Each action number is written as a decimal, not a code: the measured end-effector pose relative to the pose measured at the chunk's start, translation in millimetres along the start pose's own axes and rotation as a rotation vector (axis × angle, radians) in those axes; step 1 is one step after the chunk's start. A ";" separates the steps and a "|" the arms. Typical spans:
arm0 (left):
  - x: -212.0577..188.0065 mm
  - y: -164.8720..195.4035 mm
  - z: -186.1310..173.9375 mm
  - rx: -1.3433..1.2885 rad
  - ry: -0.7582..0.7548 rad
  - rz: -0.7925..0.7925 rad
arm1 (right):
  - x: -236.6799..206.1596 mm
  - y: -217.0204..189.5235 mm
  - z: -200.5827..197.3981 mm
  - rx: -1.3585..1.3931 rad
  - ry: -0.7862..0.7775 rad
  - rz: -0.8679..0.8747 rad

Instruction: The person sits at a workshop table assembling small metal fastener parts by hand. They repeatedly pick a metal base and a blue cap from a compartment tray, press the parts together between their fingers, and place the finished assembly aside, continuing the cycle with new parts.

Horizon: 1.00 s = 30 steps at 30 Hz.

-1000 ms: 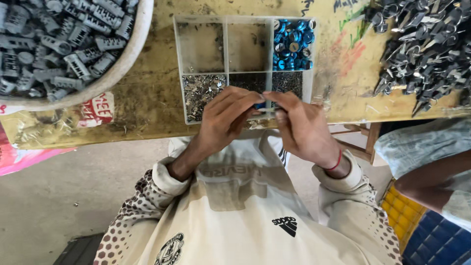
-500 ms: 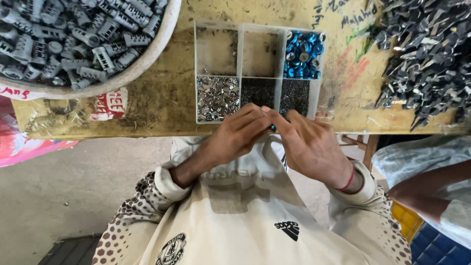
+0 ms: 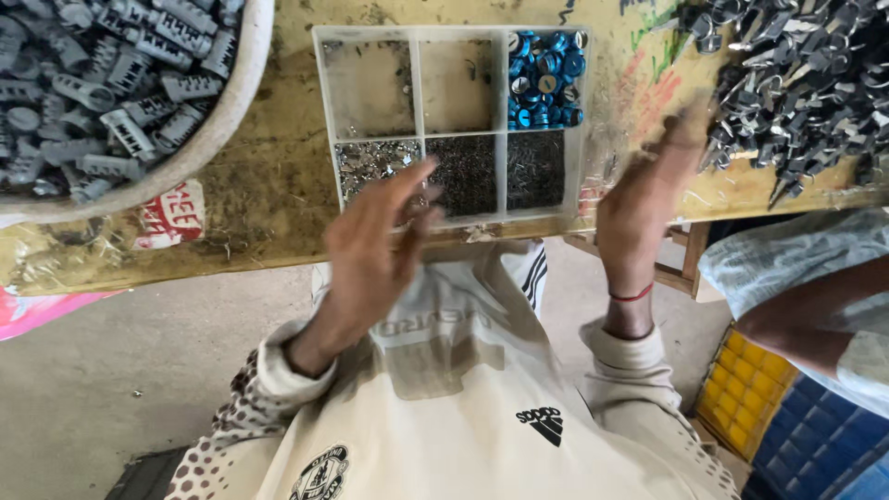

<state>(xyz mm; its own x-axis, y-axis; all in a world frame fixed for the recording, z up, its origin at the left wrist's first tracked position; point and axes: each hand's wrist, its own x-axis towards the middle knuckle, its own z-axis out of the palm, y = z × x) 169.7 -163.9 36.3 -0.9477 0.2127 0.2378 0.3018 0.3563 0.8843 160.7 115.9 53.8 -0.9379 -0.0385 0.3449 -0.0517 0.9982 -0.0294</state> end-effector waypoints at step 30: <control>-14.7 -0.4 -20.7 0.024 0.123 -0.175 | 40.1 -68.1 0.0 0.824 -0.527 -0.236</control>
<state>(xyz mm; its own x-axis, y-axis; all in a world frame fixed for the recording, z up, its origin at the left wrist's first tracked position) 181.4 -186.0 40.8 -0.9909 0.0340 0.1303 0.1330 0.4001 0.9067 126.6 46.3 69.6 -0.8950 -0.4453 -0.0272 -0.2900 0.6272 -0.7229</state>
